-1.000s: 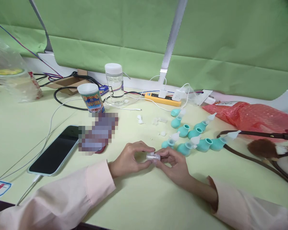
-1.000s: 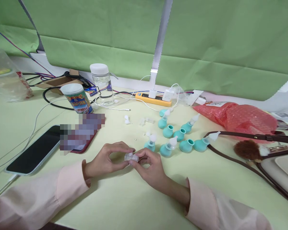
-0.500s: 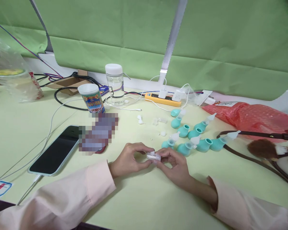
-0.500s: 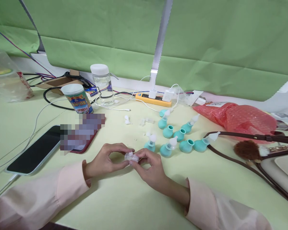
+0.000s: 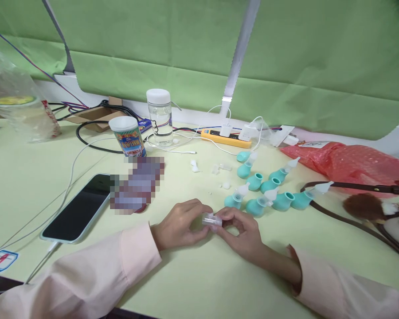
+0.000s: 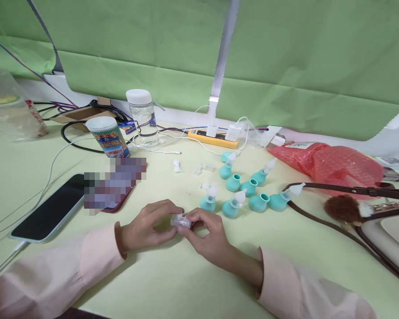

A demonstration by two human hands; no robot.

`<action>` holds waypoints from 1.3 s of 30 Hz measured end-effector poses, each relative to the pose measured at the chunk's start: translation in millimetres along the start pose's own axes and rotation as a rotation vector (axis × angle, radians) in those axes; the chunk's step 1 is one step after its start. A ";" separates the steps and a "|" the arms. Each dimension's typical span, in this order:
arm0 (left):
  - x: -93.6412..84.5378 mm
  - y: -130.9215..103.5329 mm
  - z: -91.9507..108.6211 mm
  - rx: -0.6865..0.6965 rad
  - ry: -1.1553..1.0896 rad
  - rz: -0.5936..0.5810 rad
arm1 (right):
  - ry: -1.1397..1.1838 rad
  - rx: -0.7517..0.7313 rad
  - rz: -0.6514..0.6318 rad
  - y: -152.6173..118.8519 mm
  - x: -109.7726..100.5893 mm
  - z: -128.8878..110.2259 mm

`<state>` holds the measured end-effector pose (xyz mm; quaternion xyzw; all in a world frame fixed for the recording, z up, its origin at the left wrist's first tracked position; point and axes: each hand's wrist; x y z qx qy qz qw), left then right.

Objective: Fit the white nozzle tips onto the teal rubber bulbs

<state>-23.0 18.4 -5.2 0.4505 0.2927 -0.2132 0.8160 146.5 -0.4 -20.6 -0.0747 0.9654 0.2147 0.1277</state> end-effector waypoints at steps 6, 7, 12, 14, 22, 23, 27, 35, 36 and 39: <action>1.9 0.6 3.1 -0.070 -0.034 0.032 | -0.010 0.031 -0.010 2.0 -0.5 -2.3; 1.8 0.9 3.4 -0.078 -0.049 0.043 | -0.015 0.035 -0.008 1.8 -0.6 -2.0; -1.4 3.2 4.6 -0.095 -0.123 0.034 | -0.010 0.010 0.001 1.0 0.2 -0.3; -1.5 3.2 5.1 -0.092 -0.138 0.038 | -0.014 0.001 0.001 1.1 0.5 0.2; 4.8 -0.3 7.2 -0.194 -0.121 0.094 | -0.001 -0.042 0.002 1.6 0.4 2.0; 4.5 0.1 7.1 -0.183 -0.119 0.085 | -0.001 -0.048 -0.001 1.5 0.5 2.5; 1.4 1.6 5.7 -0.142 -0.103 0.063 | -0.022 -0.052 0.004 0.8 0.8 4.1; 0.4 1.2 5.3 -0.121 -0.109 0.059 | -0.133 -0.173 0.012 2.7 -0.6 -0.2; 0.7 1.3 6.0 -0.137 -0.122 0.060 | -0.143 -0.188 0.024 2.7 -0.7 -0.7; 0.5 1.9 8.1 -0.224 -0.226 0.076 | -0.173 -0.240 0.041 2.1 -1.4 -1.3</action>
Point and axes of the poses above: each hand's wrist, its own y-axis towards the middle knuckle, its own x-axis out of the palm, z = x × y, and after that the axes turned 7 degrees about x, right-handed
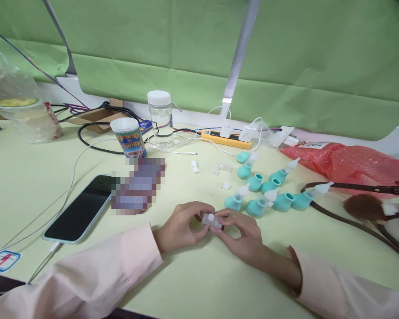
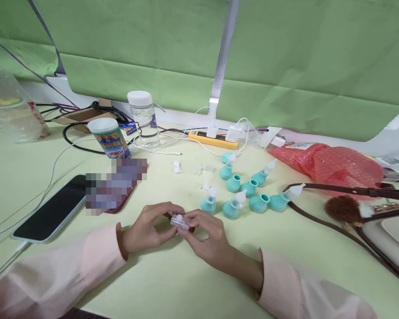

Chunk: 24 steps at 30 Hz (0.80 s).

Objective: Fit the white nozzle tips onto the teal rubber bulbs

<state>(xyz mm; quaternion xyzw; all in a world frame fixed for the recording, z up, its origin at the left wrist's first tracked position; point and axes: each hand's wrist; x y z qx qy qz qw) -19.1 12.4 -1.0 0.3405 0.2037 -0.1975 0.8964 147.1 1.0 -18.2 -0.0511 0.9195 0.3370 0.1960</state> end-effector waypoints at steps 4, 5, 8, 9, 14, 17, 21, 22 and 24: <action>-3.9 1.9 0.9 -0.165 -0.254 -0.059 | -0.024 -0.038 -0.003 0.0 -1.0 1.1; -5.1 2.7 0.4 -0.214 -0.322 -0.079 | -0.030 -0.045 -0.003 0.2 -1.3 1.6; -7.2 5.1 -2.3 -0.349 -0.509 -0.090 | -0.039 -0.062 -0.013 0.7 -2.2 2.3; -7.3 5.7 -3.3 -0.376 -0.558 -0.086 | -0.040 -0.066 -0.012 0.8 -2.4 2.3; -5.4 6.2 -6.9 -0.404 -0.654 -0.079 | -0.038 -0.069 0.002 2.0 -3.7 -0.1; -5.1 6.3 -6.3 -0.416 -0.672 -0.080 | -0.033 -0.073 0.002 3.1 -4.0 -0.5; -5.7 7.0 -4.6 -0.420 -0.685 -0.059 | -0.047 -0.089 -0.015 3.6 -3.7 0.3; -5.9 7.1 -4.9 -0.415 -0.687 -0.045 | -0.057 -0.094 -0.021 3.5 -3.8 0.0; -6.2 7.2 -6.2 -0.419 -0.700 -0.012 | -0.103 -0.101 -0.025 3.6 -4.8 -2.5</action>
Point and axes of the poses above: each hand's wrist, its own y-axis towards the middle knuckle, its own x-axis out of the palm, z = x × y, and after that the axes turned 7 degrees about x, right-handed
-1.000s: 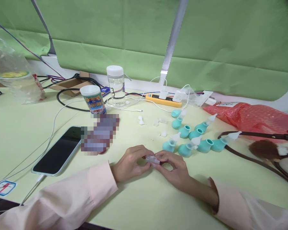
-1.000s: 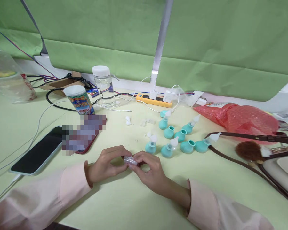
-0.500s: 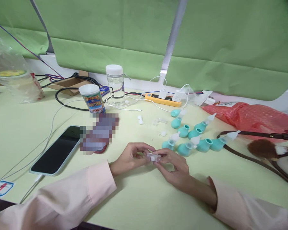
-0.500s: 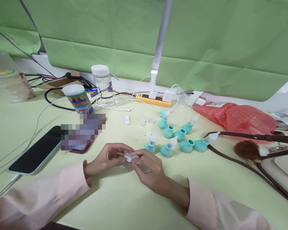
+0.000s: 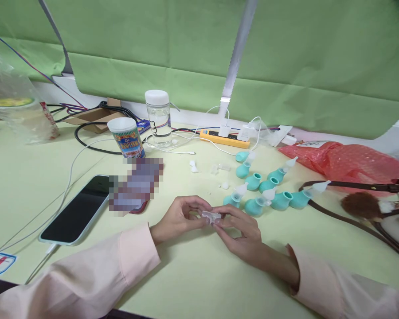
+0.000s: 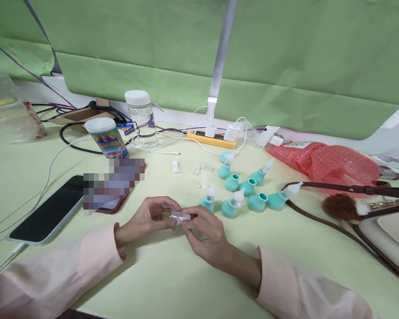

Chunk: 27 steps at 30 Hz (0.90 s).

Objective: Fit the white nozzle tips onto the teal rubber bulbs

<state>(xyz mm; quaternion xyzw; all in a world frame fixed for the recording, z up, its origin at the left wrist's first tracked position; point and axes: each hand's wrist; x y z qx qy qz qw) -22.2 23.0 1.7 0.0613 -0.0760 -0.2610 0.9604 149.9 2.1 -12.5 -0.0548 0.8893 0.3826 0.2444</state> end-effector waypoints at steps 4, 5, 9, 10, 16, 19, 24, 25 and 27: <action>-2.2 1.7 -1.3 -0.042 -0.022 0.103 | -0.135 -0.095 0.030 4.7 -10.3 -9.7; -2.3 2.0 -1.1 -0.048 -0.012 0.123 | -0.162 -0.147 0.038 7.2 -15.1 -12.5; -1.3 2.6 1.2 -0.069 0.004 0.139 | -0.283 -0.316 0.036 22.2 -40.6 -22.6; -1.1 2.6 1.7 -0.071 0.001 0.141 | -0.311 -0.323 0.048 26.7 -47.1 -24.6; -1.0 3.4 1.8 -0.060 -0.046 0.163 | -0.451 -0.283 0.135 48.4 -67.1 -23.9; -0.6 3.7 1.6 -0.074 -0.040 0.171 | -0.606 -0.217 0.075 56.2 -74.0 -16.8; -3.3 3.6 -0.6 -0.104 -0.084 0.170 | -0.855 0.012 -0.008 69.7 -106.0 -3.7; -4.1 3.6 -1.2 -0.113 -0.119 0.171 | -0.878 0.086 -0.052 71.8 -113.8 -1.0; -5.1 3.9 -2.2 -0.127 -0.193 0.169 | -0.906 0.276 -0.179 75.1 -126.7 4.0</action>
Point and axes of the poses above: each hand's wrist, its own y-axis towards the middle knuckle, its own x-axis out of the palm, z = x × y, and after that the axes turned 7 degrees about x, right-handed
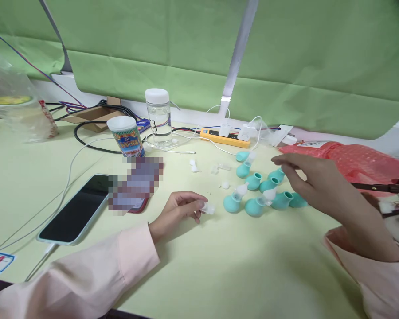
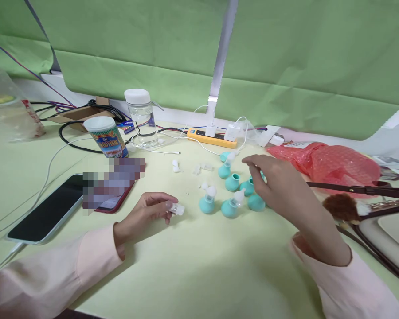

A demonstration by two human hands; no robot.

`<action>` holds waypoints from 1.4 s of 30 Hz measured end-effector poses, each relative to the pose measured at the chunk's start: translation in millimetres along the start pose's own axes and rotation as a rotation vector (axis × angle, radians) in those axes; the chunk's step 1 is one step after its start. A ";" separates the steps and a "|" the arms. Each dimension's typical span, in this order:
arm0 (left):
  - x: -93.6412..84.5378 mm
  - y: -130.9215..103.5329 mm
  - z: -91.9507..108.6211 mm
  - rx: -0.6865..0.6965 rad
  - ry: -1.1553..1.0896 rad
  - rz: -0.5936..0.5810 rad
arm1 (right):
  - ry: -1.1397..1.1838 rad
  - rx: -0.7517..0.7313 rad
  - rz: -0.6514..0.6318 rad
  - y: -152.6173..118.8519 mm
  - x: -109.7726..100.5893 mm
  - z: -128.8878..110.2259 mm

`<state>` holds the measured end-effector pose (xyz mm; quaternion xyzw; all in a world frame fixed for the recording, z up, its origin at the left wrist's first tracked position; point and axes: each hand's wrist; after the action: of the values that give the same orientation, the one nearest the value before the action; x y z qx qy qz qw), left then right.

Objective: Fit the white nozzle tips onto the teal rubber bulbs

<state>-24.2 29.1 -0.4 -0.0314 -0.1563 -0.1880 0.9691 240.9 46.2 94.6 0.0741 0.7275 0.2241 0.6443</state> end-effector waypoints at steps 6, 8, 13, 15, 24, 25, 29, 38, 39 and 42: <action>-0.4 1.6 0.6 -0.049 -0.135 -0.053 | -0.037 0.212 -0.390 7.8 5.0 9.3; -1.1 2.2 0.6 -0.056 -0.157 -0.069 | -0.060 0.229 -0.427 10.4 11.9 9.9; -3.5 2.2 -1.0 -0.069 -0.223 -0.097 | -0.107 0.167 -0.487 16.2 28.6 22.6; -4.2 1.9 -1.7 -0.074 -0.256 -0.106 | -0.141 0.158 -0.488 17.3 32.9 27.9; -7.0 3.0 -2.2 -0.134 -0.362 -0.170 | -0.297 0.163 -0.505 16.2 36.7 28.1; -7.3 3.1 -1.9 -0.138 -0.357 -0.172 | -0.288 0.160 -0.503 16.6 36.0 27.8; -7.7 2.8 -0.7 -0.142 -0.327 -0.155 | -0.262 0.207 -0.407 16.6 25.0 24.5; -5.0 3.1 2.0 -0.115 -0.347 -0.048 | 0.123 0.175 0.215 -22.5 -40.7 -20.7; -5.1 3.2 1.9 -0.113 -0.349 -0.037 | 0.178 0.104 0.171 -27.4 -42.9 -27.3; -5.8 3.2 1.3 -0.124 -0.322 -0.048 | 0.314 -0.136 -0.052 -38.7 -34.1 -46.7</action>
<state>-28.5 34.3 -1.1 -0.1173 -0.2982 -0.2131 0.9230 207.9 -12.5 112.4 -0.0242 0.8040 0.2648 0.5319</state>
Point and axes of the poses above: each hand's wrist, its own y-axis towards the middle knuckle, its own x-axis out of the palm, z = x × y, and after that the axes turned 7 degrees about x, right-handed
